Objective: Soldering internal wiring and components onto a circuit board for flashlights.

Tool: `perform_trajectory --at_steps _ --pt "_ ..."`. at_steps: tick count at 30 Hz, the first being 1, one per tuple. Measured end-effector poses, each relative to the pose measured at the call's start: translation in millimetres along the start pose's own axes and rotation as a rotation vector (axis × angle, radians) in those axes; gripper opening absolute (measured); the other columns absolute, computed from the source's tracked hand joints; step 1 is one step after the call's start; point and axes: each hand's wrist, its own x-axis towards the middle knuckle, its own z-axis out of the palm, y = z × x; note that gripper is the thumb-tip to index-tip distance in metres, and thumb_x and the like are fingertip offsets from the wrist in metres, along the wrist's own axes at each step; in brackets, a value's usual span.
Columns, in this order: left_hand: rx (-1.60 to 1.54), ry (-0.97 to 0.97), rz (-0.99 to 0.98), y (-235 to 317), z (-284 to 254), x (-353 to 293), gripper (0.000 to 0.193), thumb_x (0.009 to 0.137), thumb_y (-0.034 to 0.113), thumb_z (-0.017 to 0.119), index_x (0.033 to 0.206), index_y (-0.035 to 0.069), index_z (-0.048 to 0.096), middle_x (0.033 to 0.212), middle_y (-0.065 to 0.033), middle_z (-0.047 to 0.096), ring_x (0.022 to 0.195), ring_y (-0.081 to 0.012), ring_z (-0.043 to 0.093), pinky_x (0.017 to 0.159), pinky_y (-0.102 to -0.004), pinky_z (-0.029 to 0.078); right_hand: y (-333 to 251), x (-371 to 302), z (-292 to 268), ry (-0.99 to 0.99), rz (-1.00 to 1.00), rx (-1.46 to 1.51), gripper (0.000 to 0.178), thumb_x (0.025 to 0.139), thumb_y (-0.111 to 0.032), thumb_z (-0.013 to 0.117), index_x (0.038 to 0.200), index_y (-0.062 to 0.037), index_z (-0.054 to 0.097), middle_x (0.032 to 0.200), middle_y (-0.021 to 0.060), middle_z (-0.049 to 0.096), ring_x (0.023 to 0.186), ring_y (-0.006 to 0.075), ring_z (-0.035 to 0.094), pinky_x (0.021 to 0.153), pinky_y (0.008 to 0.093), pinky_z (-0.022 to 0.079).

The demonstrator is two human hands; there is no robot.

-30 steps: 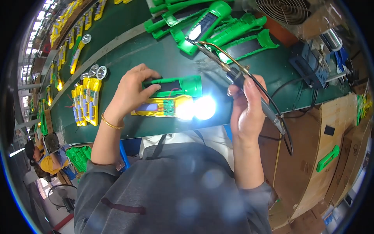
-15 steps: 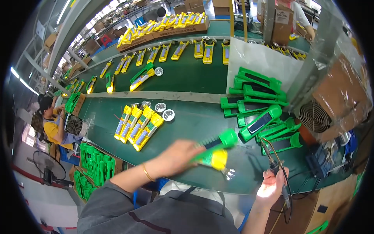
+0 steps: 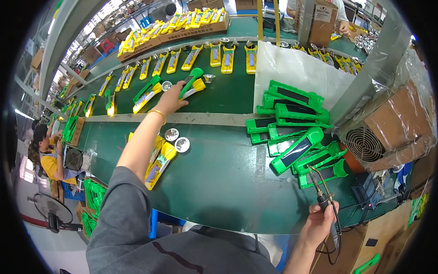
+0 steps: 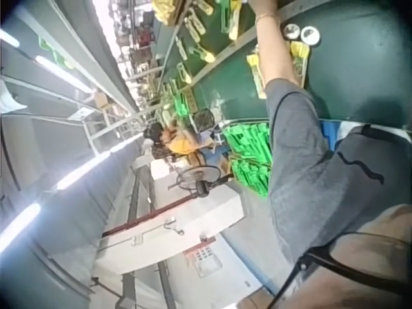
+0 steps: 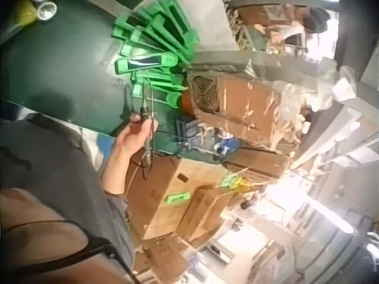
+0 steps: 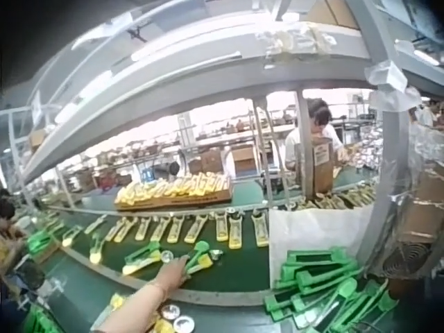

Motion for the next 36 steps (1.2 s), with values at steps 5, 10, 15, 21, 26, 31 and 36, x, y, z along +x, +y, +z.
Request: perform_trajectory --at_steps 5,10,15,21,26,31,36 --pt "-0.206 0.101 0.166 34 -35 47 0.071 0.070 0.035 0.076 0.128 0.006 0.048 0.119 -0.0183 0.056 0.110 -0.0339 0.054 0.093 -0.0387 0.044 -9 7 2 0.100 -0.032 0.000 0.016 0.094 -0.023 0.053 0.105 -0.0114 0.051 0.083 0.0001 0.055 0.073 0.0098 0.051 0.067 0.0267 0.037" --pt "-0.268 0.062 -0.310 90 9 169 0.083 0.071 0.057 0.066 0.129 0.003 0.043 0.117 -0.0242 0.057 0.106 -0.0342 0.058 0.092 -0.0397 0.046 -15 19 -6 0.143 0.009 0.004 0.020 0.093 -0.025 0.054 0.108 -0.0125 0.053 0.080 0.0002 0.055 0.070 0.0099 0.049 0.067 0.0267 0.037" --pt "-0.108 0.029 -0.551 132 59 206 0.104 0.059 0.059 0.075 0.140 0.009 0.032 0.138 -0.0274 0.034 0.126 -0.0451 0.035 0.099 -0.0563 0.034 -15 23 -14 0.300 -0.009 -0.023 0.022 0.093 -0.025 0.055 0.110 -0.0121 0.053 0.083 -0.0015 0.057 0.069 0.0090 0.052 0.063 0.0251 0.037" --pt "-0.192 -0.006 -0.594 131 32 202 0.066 0.067 0.038 0.070 0.125 0.010 0.053 0.130 -0.0183 0.044 0.121 -0.0348 0.043 0.096 -0.0504 0.036 -20 39 -20 0.255 0.055 -0.096 0.019 0.093 -0.027 0.055 0.099 -0.0091 0.054 0.074 0.0013 0.057 0.068 0.0090 0.051 0.063 0.0249 0.038" --pt "-0.161 -0.007 -0.563 134 49 174 0.062 0.071 0.032 0.068 0.124 0.006 0.050 0.131 -0.0196 0.036 0.119 -0.0353 0.040 0.094 -0.0514 0.036 -14 40 -19 0.236 0.053 -0.047 0.021 0.093 -0.029 0.055 0.093 -0.0079 0.054 0.072 0.0016 0.056 0.068 0.0090 0.051 0.063 0.0256 0.039" --pt "-0.156 -0.002 -0.433 140 4 111 0.060 0.069 0.024 0.069 0.123 0.004 0.050 0.126 -0.0209 0.037 0.113 -0.0362 0.045 0.089 -0.0483 0.044 -31 13 -1 0.260 0.006 0.019 0.023 0.094 -0.030 0.053 0.093 -0.0071 0.052 0.072 0.0020 0.053 0.067 0.0107 0.047 0.065 0.0267 0.038" --pt "-0.204 0.111 0.073 159 -41 -67 0.059 0.064 0.018 0.067 0.118 0.003 0.049 0.121 -0.0245 0.038 0.110 -0.0400 0.045 0.084 -0.0509 0.045 -36 -6 -23 0.137 -0.009 0.056 0.021 0.096 -0.028 0.050 0.093 -0.0067 0.050 0.073 0.0032 0.048 0.071 0.0122 0.043 0.067 0.0271 0.037"
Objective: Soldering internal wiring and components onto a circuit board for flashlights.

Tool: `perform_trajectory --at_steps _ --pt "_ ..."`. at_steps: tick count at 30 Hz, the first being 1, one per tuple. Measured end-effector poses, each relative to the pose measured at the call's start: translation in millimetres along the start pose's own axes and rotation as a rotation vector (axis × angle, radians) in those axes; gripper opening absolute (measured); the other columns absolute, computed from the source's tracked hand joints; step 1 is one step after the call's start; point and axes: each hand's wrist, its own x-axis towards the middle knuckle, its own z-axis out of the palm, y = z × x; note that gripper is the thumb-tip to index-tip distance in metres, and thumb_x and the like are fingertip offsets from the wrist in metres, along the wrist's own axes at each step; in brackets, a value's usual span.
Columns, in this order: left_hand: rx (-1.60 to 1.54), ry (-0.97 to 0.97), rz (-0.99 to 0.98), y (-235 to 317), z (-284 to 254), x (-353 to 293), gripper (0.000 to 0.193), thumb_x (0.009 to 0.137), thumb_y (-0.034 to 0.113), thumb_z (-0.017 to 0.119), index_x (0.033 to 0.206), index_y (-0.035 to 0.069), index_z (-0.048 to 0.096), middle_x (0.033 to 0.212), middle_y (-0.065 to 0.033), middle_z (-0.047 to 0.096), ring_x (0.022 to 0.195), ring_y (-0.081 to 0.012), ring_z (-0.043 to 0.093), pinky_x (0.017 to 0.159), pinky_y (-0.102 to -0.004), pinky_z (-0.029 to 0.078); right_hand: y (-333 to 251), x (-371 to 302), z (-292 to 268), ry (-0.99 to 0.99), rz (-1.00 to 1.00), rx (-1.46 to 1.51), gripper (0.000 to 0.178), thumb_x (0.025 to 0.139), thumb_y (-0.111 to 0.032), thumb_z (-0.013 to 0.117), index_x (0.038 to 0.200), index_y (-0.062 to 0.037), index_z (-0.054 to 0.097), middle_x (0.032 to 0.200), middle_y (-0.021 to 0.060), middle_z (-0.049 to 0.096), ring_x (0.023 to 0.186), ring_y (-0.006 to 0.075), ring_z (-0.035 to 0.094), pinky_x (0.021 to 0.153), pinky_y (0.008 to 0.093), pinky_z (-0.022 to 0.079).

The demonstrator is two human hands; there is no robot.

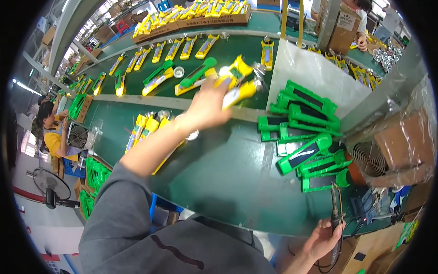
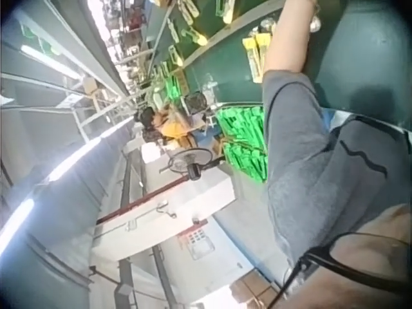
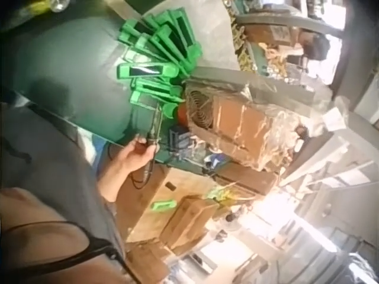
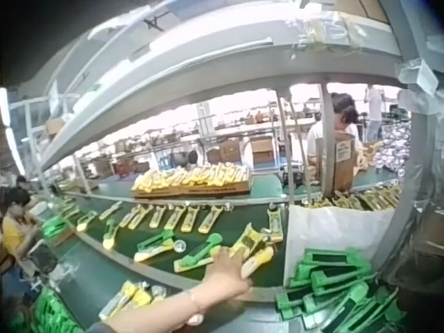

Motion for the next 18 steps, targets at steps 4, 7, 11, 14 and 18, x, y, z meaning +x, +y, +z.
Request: perform_trajectory --at_steps 4,7,11,14,18 --pt "0.105 -0.109 0.031 16 -3 -136 0.052 0.064 0.016 0.069 0.111 0.003 0.051 0.125 -0.0261 0.037 0.110 -0.0404 0.041 0.082 -0.0487 0.038 7 -11 8 -0.130 0.038 0.074 0.020 0.096 -0.025 0.050 0.098 -0.0055 0.051 0.075 0.0044 0.047 0.073 0.0141 0.042 0.069 0.0291 0.037" --pt "0.146 -0.071 -0.075 -1 12 -174 0.050 0.061 0.015 0.069 0.106 0.003 0.049 0.129 -0.0291 0.034 0.113 -0.0438 0.039 0.090 -0.0492 0.035 16 -21 20 -0.169 0.067 0.089 0.019 0.095 -0.023 0.050 0.102 -0.0059 0.053 0.076 0.0041 0.047 0.075 0.0146 0.042 0.069 0.0290 0.035" --pt "0.254 0.020 0.105 16 -10 -177 0.045 0.062 0.006 0.070 0.103 0.004 0.050 0.136 -0.0260 0.033 0.127 -0.0430 0.032 0.104 -0.0558 0.026 14 -34 23 -0.240 0.058 0.103 0.017 0.094 -0.021 0.050 0.100 -0.0056 0.054 0.077 0.0039 0.048 0.076 0.0144 0.042 0.068 0.0288 0.033" --pt "0.057 -0.050 0.264 39 -13 -197 0.043 0.063 0.007 0.070 0.101 0.004 0.051 0.127 -0.0216 0.046 0.119 -0.0359 0.045 0.102 -0.0500 0.033 13 -41 25 -0.171 0.019 0.137 0.017 0.093 -0.020 0.051 0.100 -0.0056 0.054 0.076 0.0041 0.048 0.076 0.0146 0.041 0.067 0.0286 0.032" --pt "0.003 -0.321 0.272 83 13 -204 0.054 0.062 0.033 0.076 0.102 0.005 0.054 0.093 -0.0095 0.057 0.085 -0.0234 0.057 0.077 -0.0351 0.044 12 -46 34 -0.289 0.024 0.123 0.021 0.091 -0.023 0.052 0.101 -0.0053 0.053 0.075 0.0031 0.047 0.074 0.0141 0.039 0.065 0.0291 0.030"
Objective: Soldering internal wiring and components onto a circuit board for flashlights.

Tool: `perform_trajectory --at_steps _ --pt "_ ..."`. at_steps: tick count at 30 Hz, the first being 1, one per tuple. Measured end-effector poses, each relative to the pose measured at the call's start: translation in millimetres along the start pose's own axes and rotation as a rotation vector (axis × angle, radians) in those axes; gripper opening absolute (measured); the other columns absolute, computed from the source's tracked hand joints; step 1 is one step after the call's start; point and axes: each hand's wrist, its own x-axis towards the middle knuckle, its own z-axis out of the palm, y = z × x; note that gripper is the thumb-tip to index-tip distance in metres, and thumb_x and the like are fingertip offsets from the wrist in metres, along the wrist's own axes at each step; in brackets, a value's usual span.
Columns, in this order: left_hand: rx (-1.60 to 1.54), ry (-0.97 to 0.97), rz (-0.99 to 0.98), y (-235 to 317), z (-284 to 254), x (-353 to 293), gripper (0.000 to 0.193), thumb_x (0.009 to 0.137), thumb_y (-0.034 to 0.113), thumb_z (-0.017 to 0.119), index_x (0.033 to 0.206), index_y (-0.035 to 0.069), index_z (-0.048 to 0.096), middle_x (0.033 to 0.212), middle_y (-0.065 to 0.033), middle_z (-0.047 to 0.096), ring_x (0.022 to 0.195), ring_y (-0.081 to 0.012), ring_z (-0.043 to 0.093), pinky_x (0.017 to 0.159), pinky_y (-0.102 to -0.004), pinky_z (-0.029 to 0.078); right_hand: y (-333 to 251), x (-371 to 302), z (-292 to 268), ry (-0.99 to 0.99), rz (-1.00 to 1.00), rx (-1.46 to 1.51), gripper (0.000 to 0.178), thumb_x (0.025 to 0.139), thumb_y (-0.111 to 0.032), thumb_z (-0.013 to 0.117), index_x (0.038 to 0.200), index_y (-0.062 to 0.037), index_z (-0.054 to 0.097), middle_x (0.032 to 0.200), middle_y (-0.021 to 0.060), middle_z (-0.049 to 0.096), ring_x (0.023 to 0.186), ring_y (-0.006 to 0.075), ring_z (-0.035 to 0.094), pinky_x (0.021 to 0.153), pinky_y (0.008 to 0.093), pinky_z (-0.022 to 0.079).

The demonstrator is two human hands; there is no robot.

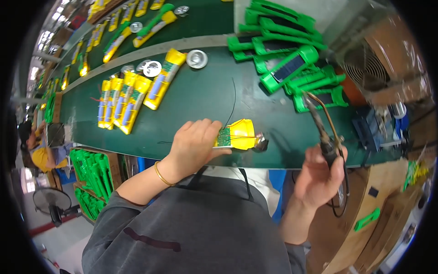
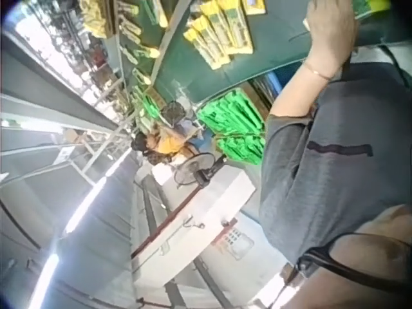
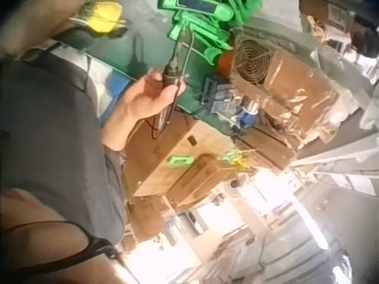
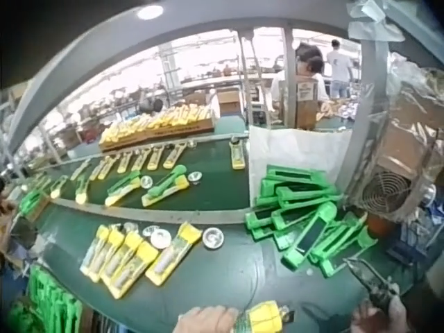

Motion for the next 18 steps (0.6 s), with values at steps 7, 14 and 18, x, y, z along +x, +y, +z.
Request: perform_trajectory --at_steps 7,14,18 --pt "-0.097 0.166 0.169 1 8 7 0.065 0.055 0.041 0.078 0.105 0.007 0.056 0.099 -0.0089 0.056 0.089 -0.0243 0.054 0.076 -0.0380 0.044 20 -15 19 -0.125 0.117 -0.096 0.026 0.091 -0.026 0.054 0.109 -0.0089 0.050 0.093 0.0044 0.057 0.078 0.0132 0.046 0.067 0.0281 0.036" --pt "-0.145 0.403 -0.174 -30 -4 -90 0.026 0.073 -0.005 0.065 0.098 0.001 0.060 0.087 -0.0139 0.060 0.076 -0.0289 0.057 0.067 -0.0338 0.046 72 -15 39 -0.123 0.316 -0.104 0.016 0.094 -0.024 0.049 0.100 -0.0091 0.047 0.092 0.0070 0.062 0.087 0.0178 0.060 0.096 0.0489 0.044" --pt "-0.134 0.463 -0.190 -36 7 -67 0.028 0.075 -0.004 0.063 0.102 0.000 0.059 0.087 -0.0128 0.060 0.077 -0.0287 0.058 0.068 -0.0342 0.046 91 -12 41 -0.112 0.351 -0.114 0.017 0.094 -0.025 0.050 0.099 -0.0085 0.048 0.086 0.0055 0.061 0.086 0.0158 0.059 0.101 0.0497 0.039"
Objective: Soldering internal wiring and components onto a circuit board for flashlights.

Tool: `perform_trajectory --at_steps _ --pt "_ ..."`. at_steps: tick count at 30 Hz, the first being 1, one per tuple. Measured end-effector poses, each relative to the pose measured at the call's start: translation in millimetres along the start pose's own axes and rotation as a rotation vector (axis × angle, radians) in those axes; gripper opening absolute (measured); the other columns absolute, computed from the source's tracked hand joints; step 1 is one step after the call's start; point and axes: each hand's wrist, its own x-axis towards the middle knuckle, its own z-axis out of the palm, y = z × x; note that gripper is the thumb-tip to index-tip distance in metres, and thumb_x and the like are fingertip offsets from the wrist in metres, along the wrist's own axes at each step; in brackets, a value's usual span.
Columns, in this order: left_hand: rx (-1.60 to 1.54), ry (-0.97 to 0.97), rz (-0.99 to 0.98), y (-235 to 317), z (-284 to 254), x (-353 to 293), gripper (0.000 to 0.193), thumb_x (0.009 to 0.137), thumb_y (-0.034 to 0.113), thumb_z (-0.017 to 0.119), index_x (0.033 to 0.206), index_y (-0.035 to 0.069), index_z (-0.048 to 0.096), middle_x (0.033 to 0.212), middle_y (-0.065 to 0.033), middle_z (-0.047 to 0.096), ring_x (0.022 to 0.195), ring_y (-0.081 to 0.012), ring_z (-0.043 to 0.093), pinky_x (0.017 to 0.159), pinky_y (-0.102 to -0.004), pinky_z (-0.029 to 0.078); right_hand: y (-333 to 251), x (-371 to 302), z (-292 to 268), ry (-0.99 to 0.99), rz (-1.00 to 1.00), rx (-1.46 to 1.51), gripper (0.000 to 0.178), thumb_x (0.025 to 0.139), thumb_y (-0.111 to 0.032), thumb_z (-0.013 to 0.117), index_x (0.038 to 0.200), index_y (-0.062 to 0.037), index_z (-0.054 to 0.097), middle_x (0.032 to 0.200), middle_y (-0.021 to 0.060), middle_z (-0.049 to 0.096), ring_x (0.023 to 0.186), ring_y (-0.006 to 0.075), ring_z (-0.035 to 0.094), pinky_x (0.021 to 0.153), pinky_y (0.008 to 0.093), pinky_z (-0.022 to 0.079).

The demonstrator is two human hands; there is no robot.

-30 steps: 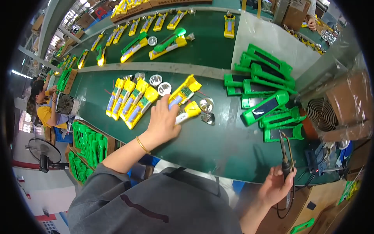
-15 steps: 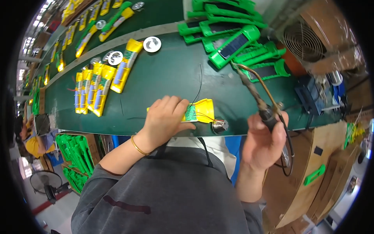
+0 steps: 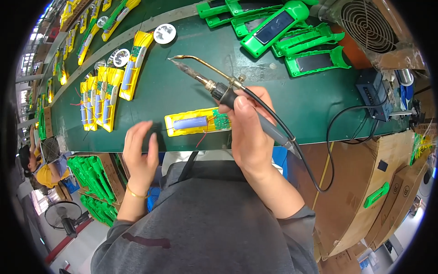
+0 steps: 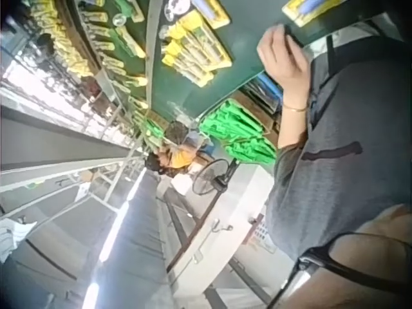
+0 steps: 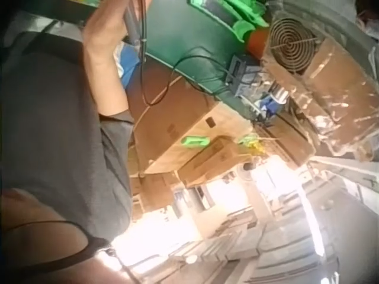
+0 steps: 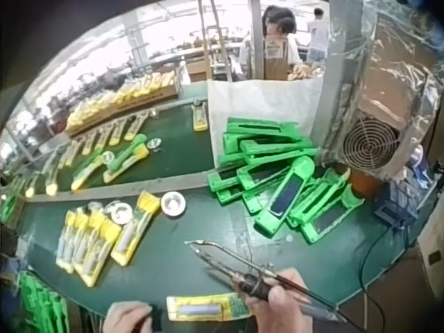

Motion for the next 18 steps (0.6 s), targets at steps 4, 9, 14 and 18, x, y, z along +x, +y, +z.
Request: perform_trajectory --at_steps 4,9,14,18 --pt "0.065 0.078 -0.100 8 -3 -2 0.037 0.073 -0.002 0.066 0.109 -0.001 0.056 0.074 -0.0080 0.057 0.063 -0.0207 0.055 0.060 -0.0300 0.045 10 -1 -6 0.032 -0.052 -0.025 0.017 0.094 -0.025 0.050 0.096 -0.0083 0.048 0.081 0.0038 0.059 0.085 0.0148 0.059 0.102 0.0497 0.039" --pt "0.071 -0.181 -0.221 19 -1 -12 0.034 0.076 0.003 0.066 0.110 0.001 0.059 0.062 -0.0062 0.056 0.051 -0.0232 0.053 0.051 -0.0318 0.043 11 -3 -2 0.066 -0.081 -0.006 0.016 0.093 -0.024 0.052 0.096 -0.0088 0.048 0.081 0.0032 0.059 0.083 0.0133 0.059 0.104 0.0504 0.037" --pt "0.003 -0.011 0.164 10 15 18 0.031 0.070 -0.001 0.063 0.101 -0.001 0.061 0.089 -0.0119 0.064 0.079 -0.0263 0.062 0.070 -0.0347 0.047 16 -7 -6 0.069 -0.077 0.042 0.017 0.093 -0.023 0.053 0.098 -0.0084 0.048 0.091 0.0051 0.060 0.089 0.0158 0.060 0.104 0.0478 0.038" --pt "-0.057 -0.154 0.405 32 18 25 0.031 0.067 0.000 0.064 0.098 0.003 0.066 0.099 -0.0089 0.064 0.091 -0.0224 0.063 0.075 -0.0344 0.046 17 -9 0 0.128 -0.078 0.114 0.023 0.091 -0.018 0.055 0.103 -0.0002 0.047 0.093 0.0089 0.056 0.085 0.0160 0.054 0.082 0.0307 0.044"
